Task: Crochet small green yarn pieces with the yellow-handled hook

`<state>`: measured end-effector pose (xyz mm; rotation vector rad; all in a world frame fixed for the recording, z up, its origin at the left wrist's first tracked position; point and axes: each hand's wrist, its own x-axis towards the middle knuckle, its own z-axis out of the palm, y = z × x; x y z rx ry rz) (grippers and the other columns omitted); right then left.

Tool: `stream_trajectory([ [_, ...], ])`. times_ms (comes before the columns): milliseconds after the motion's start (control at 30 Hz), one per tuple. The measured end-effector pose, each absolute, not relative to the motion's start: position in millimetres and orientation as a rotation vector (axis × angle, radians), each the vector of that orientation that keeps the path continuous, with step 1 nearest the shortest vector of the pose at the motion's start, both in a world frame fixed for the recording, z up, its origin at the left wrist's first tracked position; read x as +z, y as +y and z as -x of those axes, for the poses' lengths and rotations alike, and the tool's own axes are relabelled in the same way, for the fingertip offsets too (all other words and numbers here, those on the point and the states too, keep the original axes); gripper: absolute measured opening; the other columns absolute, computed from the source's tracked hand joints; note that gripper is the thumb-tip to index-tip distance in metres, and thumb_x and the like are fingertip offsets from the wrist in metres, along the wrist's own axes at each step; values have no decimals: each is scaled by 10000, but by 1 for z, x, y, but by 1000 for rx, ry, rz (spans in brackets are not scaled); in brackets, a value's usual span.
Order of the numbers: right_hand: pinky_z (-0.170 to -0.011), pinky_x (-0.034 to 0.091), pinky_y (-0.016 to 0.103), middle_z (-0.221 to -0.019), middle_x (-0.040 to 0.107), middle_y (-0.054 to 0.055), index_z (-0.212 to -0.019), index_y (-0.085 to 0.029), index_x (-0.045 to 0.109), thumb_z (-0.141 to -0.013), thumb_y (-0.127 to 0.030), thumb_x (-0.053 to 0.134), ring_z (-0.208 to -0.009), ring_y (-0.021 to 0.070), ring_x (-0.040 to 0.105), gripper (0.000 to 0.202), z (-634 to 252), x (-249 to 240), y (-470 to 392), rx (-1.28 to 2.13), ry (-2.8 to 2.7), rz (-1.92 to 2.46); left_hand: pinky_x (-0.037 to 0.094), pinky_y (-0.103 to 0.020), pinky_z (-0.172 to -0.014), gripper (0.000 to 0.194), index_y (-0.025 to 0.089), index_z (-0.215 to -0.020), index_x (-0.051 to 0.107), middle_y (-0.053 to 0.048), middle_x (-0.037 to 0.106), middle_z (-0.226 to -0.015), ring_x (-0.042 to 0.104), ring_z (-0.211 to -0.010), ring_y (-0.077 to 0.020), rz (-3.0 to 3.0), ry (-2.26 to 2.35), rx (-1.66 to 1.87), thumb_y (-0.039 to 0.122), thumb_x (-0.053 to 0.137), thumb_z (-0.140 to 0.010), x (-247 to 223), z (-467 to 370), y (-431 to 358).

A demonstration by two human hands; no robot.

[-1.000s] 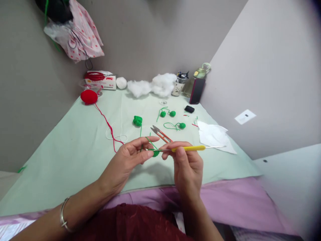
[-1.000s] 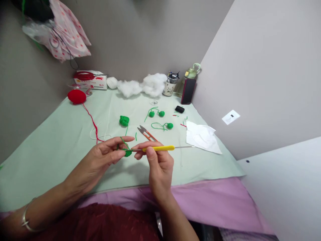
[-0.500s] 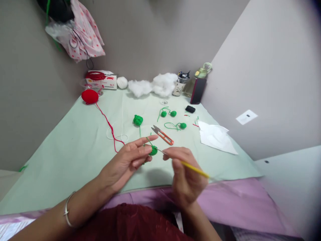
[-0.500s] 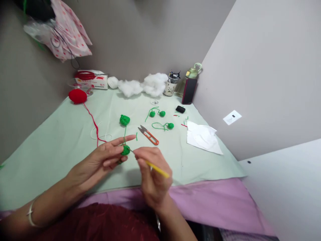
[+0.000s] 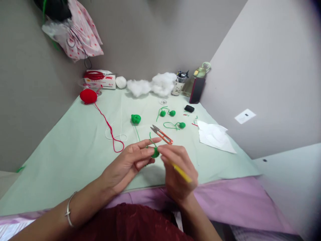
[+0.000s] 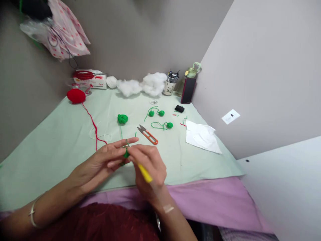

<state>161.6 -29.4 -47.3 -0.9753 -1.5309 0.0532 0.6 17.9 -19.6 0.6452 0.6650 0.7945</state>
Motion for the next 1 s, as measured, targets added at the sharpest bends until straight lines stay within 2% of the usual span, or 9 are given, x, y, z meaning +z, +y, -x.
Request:
stream_trajectory([
  [33, -756, 602, 339, -991, 781, 40, -1159, -285, 768, -991, -86, 603, -860, 174, 721, 308, -163, -45, -29, 156, -1448, 974, 495, -273, -859, 366, 181, -1132, 845, 102, 425, -596, 235, -533, -48, -633, 660, 799, 279, 901, -784, -19, 1, 19],
  [100, -715, 574, 324, -883, 759, 12, -1064, -276, 776, -1022, -129, 568, -750, 147, 673, 258, -164, -40, -27, 392, -1278, 955, 489, -288, -916, 342, 197, -1115, 850, 84, 485, -650, 282, -553, -52, -666, 675, 848, 259, 894, -781, -19, 2, 21],
  [167, -704, 564, 320, -866, 754, 9, -1003, -266, 784, -1027, -182, 584, -729, 144, 654, 219, -164, -37, -25, 556, -1215, 921, 471, -264, -869, 333, 243, -1121, 847, 43, 602, -766, 412, -637, -78, -754, 697, 872, 261, 881, -790, -19, 2, 20],
  [267, -734, 576, 317, -902, 777, 20, -992, -259, 802, -1005, -214, 638, -788, 154, 681, 170, -162, -38, -23, 619, -1256, 932, 428, -248, -785, 319, 300, -1142, 838, 10, 680, -880, 542, -831, -134, -889, 718, 861, 280, 853, -825, -19, 0, 17],
  [500, -721, 613, 320, -919, 771, 40, -991, -222, 763, -1052, -291, 569, -755, 152, 711, 215, -170, -44, -23, 766, -1137, 882, 417, -275, -848, 276, 329, -1095, 852, 11, 637, -896, 534, -902, -158, -966, 761, 875, 269, 829, -827, -17, 3, 15],
  [633, -729, 629, 317, -934, 778, 36, -1021, -224, 743, -1064, -212, 514, -739, 145, 730, 233, -168, -37, -28, 564, -1283, 958, 424, -290, -861, 283, 300, -1115, 849, 2, 610, -884, 523, -892, -171, -1005, 796, 923, 267, 822, -835, -17, 5, 14],
  [867, -791, 637, 349, -1067, 781, 103, -1248, -227, 718, -966, -79, 625, -942, 213, 748, 332, -159, -51, -31, -259, -1750, 998, 439, -276, -829, 535, 286, -1352, 728, 19, 647, -861, 536, -815, -150, -951, 814, 975, 279, 858, -832, -22, -2, 8],
  [933, -779, 629, 348, -1064, 770, 92, -1238, -251, 738, -967, -83, 634, -943, 210, 737, 335, -158, -52, -30, -249, -1678, 1009, 442, -271, -810, 547, 242, -1355, 724, 16, 651, -820, 540, -778, -141, -813, 762, 868, 292, 861, -828, -22, -3, 11],
  [1000, -757, 618, 347, -1019, 767, 69, -1179, -258, 754, -997, -105, 594, -891, 191, 726, 286, -160, -48, -29, 1, -1534, 989, 453, -276, -825, 491, 195, -1279, 768, 24, 628, -762, 493, -679, -108, -706, 729, 804, 290, 874, -809, -20, -1, 15],
])
